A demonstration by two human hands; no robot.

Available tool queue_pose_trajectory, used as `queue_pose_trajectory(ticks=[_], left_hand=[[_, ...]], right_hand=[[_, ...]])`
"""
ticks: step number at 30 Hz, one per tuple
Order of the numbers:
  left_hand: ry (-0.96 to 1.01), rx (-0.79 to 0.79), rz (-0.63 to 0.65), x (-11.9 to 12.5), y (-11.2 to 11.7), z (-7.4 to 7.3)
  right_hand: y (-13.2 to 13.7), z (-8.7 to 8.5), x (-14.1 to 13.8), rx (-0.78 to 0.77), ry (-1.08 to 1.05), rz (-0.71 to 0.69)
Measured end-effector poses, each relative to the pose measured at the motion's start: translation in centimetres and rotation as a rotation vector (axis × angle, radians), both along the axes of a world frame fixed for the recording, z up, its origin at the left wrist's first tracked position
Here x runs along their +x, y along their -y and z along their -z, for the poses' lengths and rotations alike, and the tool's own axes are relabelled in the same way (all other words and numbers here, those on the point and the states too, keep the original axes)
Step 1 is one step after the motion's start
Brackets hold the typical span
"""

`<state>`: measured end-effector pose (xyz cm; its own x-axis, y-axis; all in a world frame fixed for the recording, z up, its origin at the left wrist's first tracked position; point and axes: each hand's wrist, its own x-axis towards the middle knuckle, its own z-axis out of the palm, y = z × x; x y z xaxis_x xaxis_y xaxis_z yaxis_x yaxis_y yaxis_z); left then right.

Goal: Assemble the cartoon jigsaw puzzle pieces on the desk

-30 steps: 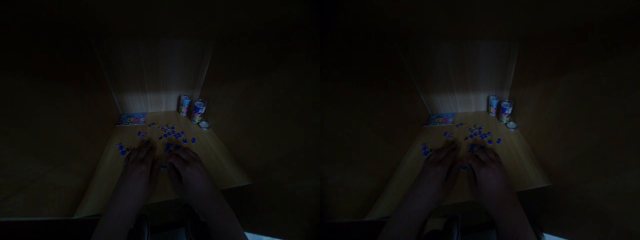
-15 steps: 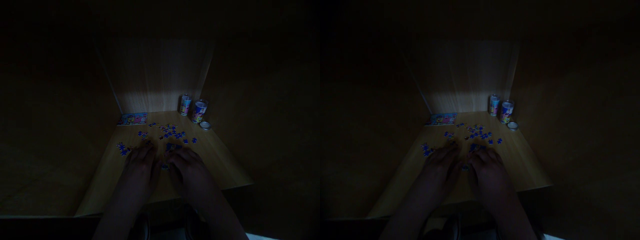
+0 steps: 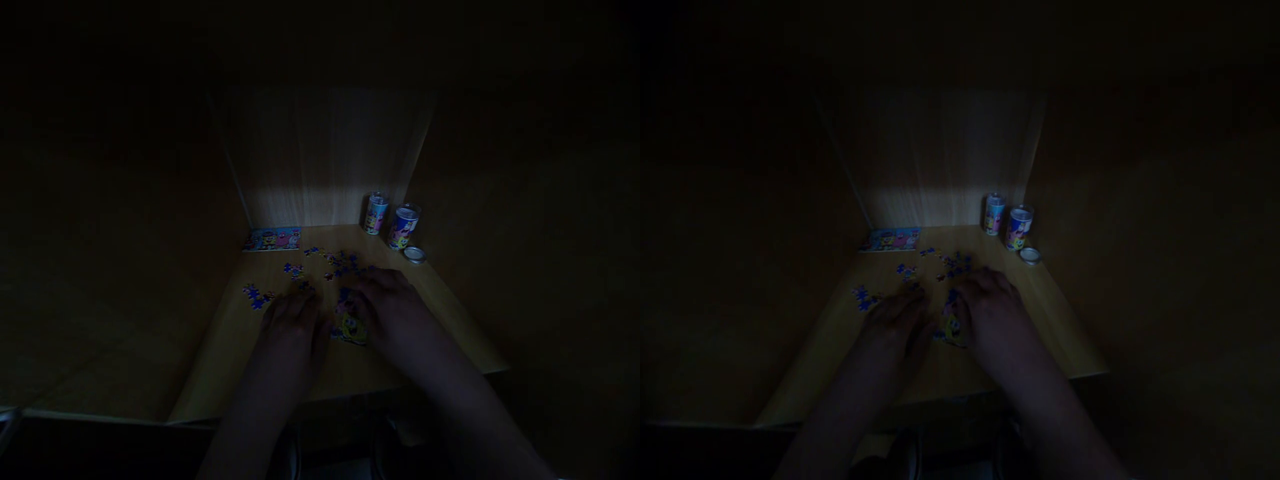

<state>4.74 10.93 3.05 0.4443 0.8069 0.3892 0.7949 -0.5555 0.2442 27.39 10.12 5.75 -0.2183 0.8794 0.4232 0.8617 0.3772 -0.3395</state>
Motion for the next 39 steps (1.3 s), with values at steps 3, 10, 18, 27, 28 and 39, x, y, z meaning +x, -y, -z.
queue_pose_trajectory(ticks=[3, 10, 18, 27, 28, 39], left_hand=[[0.012, -0.006, -0.005, 0.0, 0.0, 0.1], [-0.012, -0.033, -0.026, 0.2, 0.1, 0.0], [0.006, -0.024, -0.015, 0.0, 0.1, 0.1], [0.008, -0.022, -0.024, 0.2, 0.2, 0.2], [0.007, -0.023, -0.025, 0.1, 0.2, 0.2], [0.011, -0.010, -0.025, 0.0, 0.1, 0.3]], right_hand=[[-4.5, -1.9, 0.2, -0.008, 0.156, -0.116], [-12.1, -1.5, -0.7, -0.040, 0.201, -0.234], [-13.7, -0.1, 3.5, -0.006, 0.181, -0.147], [-14.9, 1.2, 3.0, -0.110, 0.349, -0.106], [-14.9, 1.0, 3.1, -0.121, 0.370, -0.094], [-14.3, -0.9, 3.8, -0.168, 0.523, 0.022]])
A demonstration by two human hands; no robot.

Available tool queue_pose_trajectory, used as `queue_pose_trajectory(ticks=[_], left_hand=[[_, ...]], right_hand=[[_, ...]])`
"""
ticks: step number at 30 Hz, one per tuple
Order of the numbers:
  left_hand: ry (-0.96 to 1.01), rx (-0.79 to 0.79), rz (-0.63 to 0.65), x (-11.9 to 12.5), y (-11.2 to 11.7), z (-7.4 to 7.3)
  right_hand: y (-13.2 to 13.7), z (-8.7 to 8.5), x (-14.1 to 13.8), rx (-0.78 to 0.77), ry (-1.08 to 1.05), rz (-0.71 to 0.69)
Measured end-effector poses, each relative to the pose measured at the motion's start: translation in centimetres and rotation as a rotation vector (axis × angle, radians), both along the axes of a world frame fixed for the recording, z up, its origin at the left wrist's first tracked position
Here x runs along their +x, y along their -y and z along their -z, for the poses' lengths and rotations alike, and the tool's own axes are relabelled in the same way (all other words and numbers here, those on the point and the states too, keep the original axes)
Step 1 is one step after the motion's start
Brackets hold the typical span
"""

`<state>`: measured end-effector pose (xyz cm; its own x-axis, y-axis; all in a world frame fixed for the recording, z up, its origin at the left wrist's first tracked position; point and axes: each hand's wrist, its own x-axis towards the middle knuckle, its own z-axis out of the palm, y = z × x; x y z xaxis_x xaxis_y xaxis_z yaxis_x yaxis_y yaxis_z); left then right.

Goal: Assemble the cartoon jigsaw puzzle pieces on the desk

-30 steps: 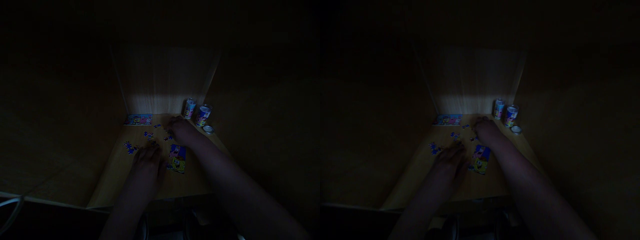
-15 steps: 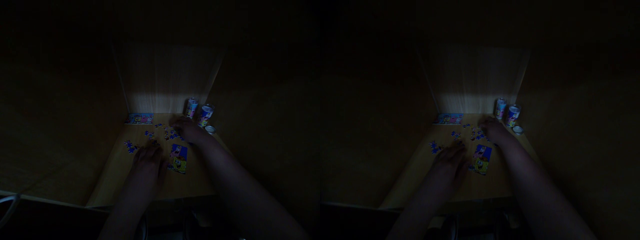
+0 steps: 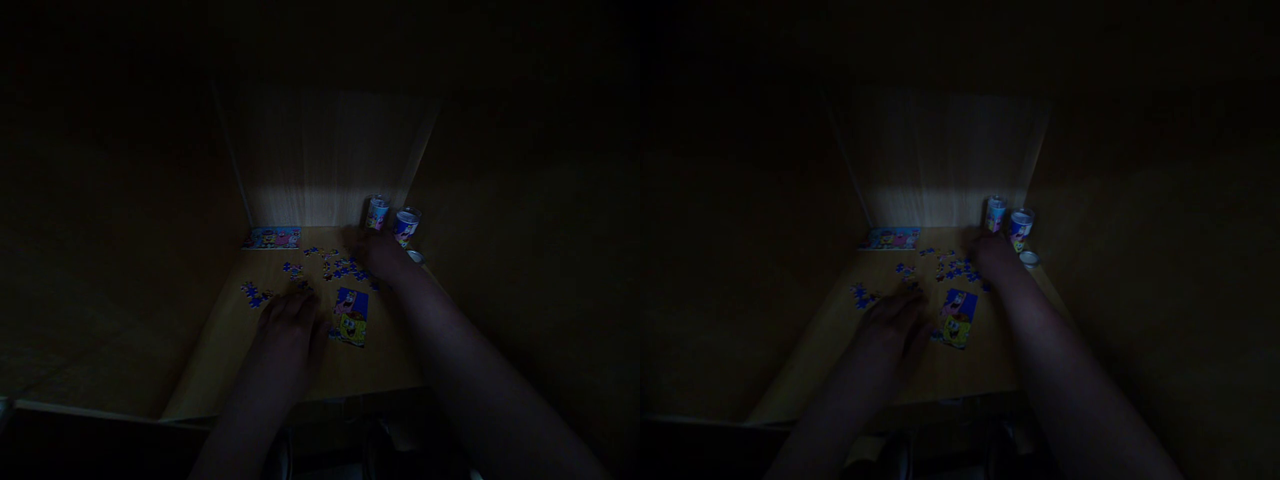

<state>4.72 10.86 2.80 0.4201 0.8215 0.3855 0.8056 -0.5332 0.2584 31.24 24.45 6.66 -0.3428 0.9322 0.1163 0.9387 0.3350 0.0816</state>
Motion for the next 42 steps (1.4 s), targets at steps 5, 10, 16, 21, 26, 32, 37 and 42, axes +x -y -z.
queue_pose_trajectory(ticks=[5, 10, 16, 21, 26, 32, 37, 42], left_hand=[[-0.005, 0.005, -0.002, 0.0, 0.0, 0.0], [-0.014, 0.012, -0.001, 0.0, -0.1, 0.2], [-0.033, 0.027, -0.001, -0.1, -0.1, 0.2], [-0.021, 0.014, 0.004, 0.0, 0.0, -0.1], [-0.001, -0.006, -0.004, 0.1, 0.0, -0.3], [-0.027, -0.003, 0.001, 0.1, 0.2, -0.5], [-0.030, 0.004, 0.007, 0.0, 0.2, -0.3], [-0.021, 0.001, 0.014, 0.1, 0.1, -0.4]], right_hand=[[0.4, -0.2, 0.0, -0.002, -0.019, 0.015], [0.5, -0.3, -0.2, -0.004, -0.083, 0.044], [0.3, 0.1, -1.0, -0.017, -0.214, -0.030], [0.4, 0.3, -1.3, -0.009, -0.303, -0.123], [0.2, 0.4, -1.2, -0.010, -0.347, -0.161], [-0.1, 0.2, 0.1, -0.047, -0.329, -0.079], [0.3, 0.2, -0.2, -0.059, -0.337, -0.103], [0.6, -0.1, -0.8, -0.072, -0.363, -0.146]])
